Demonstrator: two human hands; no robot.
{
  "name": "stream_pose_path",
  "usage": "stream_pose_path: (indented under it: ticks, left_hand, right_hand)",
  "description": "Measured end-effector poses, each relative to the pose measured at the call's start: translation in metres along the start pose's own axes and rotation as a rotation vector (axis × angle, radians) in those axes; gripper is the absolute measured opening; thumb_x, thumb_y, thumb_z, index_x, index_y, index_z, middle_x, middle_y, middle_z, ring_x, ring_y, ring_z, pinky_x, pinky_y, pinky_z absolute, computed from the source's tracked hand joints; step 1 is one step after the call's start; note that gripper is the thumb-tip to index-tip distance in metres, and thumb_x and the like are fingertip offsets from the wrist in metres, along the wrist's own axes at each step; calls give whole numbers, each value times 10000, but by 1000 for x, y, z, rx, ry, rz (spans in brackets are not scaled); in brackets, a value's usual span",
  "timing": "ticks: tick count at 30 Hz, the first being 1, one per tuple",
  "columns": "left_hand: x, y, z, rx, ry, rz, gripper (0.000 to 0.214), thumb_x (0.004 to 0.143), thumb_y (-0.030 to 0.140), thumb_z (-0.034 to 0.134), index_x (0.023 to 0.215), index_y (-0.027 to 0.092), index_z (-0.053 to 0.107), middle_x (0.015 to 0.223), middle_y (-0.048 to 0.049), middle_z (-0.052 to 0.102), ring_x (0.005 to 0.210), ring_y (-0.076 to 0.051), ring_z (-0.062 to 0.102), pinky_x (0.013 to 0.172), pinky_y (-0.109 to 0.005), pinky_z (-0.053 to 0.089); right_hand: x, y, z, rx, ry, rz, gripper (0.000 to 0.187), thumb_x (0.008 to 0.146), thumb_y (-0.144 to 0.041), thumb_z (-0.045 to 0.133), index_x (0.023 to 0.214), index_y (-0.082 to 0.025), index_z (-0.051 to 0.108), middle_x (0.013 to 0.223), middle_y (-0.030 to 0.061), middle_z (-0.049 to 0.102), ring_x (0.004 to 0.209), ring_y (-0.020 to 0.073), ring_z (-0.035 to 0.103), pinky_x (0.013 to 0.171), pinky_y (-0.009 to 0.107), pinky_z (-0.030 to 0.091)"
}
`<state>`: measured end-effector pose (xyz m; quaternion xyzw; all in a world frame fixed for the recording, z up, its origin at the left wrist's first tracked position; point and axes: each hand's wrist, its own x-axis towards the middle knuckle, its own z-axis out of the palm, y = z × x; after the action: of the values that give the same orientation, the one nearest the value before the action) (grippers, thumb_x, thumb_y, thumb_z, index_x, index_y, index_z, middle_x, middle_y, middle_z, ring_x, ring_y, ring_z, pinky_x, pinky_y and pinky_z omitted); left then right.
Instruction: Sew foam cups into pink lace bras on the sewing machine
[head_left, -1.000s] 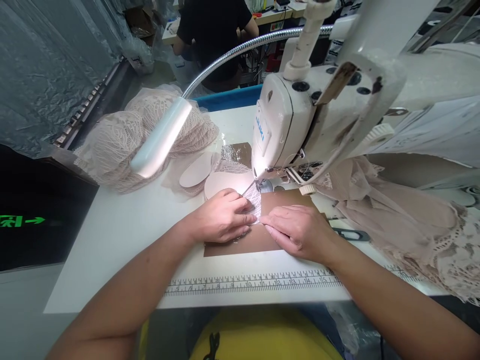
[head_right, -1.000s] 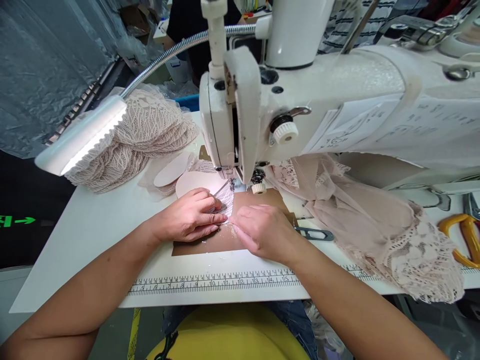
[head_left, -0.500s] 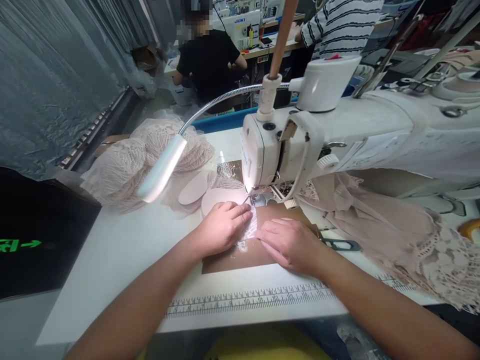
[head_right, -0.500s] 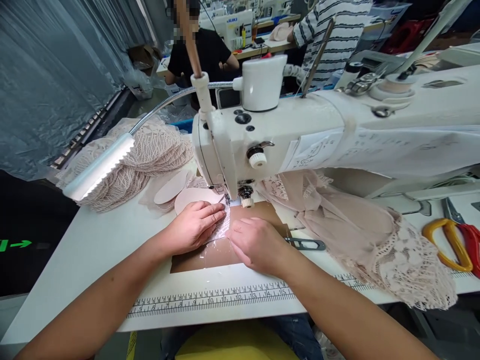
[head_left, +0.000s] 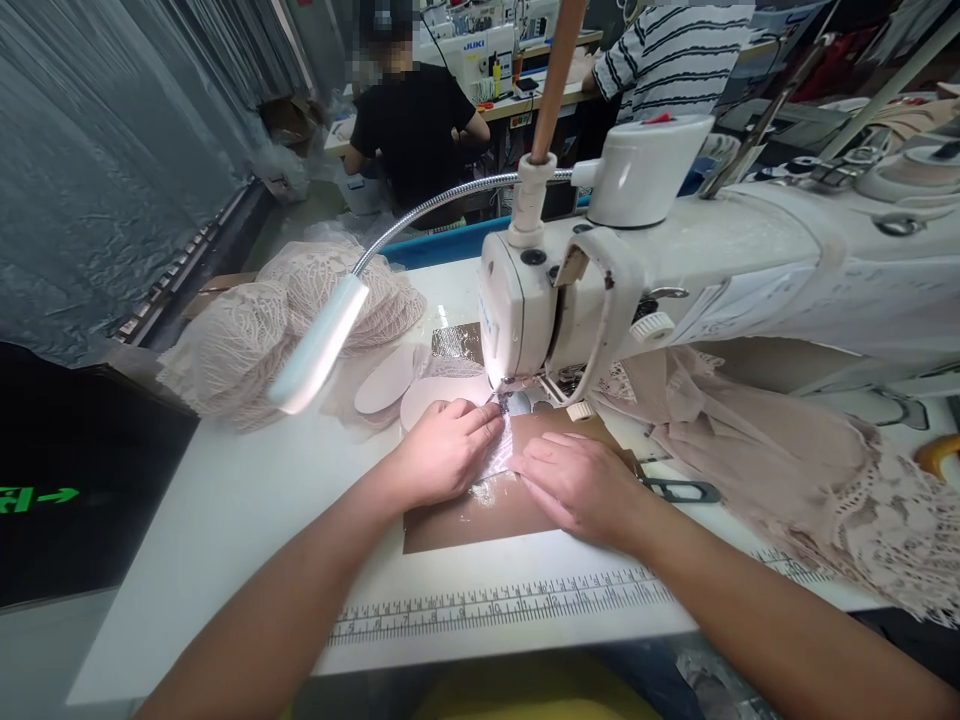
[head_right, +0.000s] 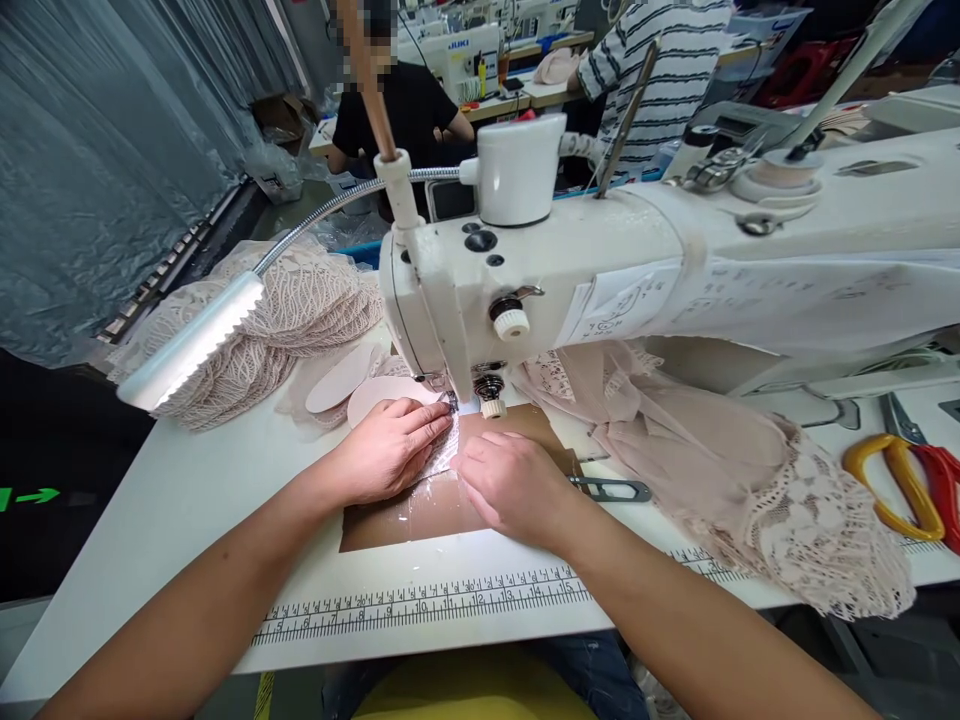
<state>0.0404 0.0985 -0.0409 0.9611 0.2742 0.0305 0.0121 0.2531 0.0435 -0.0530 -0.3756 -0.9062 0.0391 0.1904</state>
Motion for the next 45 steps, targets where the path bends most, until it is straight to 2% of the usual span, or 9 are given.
stream_pose_path:
  ticks: [5,15,22,33,39,45]
  left_hand:
    - [0,-4,-1,-24,2,16,425,926,224,404,1335,139,483,1405,-82,476,1000,-251,486,861,-386,393]
    - [-1,-10,0,-77,35,43,368,956,235,400,1301,198,524,1373,-69,515,1106,-245,474,909,-398,388]
    - [1,-14,6,-78,92,23,339,956,217,412,1258,210,566,1336,-59,555,1101,-244,486,901,-400,405]
    - [4,-15,7,-70,100,-52,421,905,196,455,1323,202,504,1365,-98,525,1176,-271,477,936,-449,411]
    - [4,-14,6,-57,86,-80,435,892,189,449,1326,191,488,1376,-113,500,1195,-285,461,951,-462,404]
    - [3,-7,-3,19,52,-160,404,928,262,411,1312,158,481,1347,-139,498,1226,-314,419,941,-476,416]
  right_hand:
    - [3,0,-2,-36,-29,60,224,846,-127,481,935,-165,683,766,48,605,744,183,473,667,294,349]
    - [9,-1,3,-180,-68,223,307,822,-71,474,992,-202,693,776,30,590,704,171,463,638,295,322]
    - [14,0,4,-209,-88,291,372,821,-63,455,1108,-182,660,791,42,602,722,175,494,615,296,316]
    - [15,3,5,-212,-24,277,392,816,-79,455,1124,-199,666,771,41,600,623,154,459,572,294,292]
    - [14,3,3,-190,-48,288,388,812,-85,459,1116,-206,666,780,31,596,611,145,451,565,287,287]
    - [15,2,0,-165,-45,300,372,843,-93,435,1110,-208,667,764,24,588,589,134,434,543,274,277]
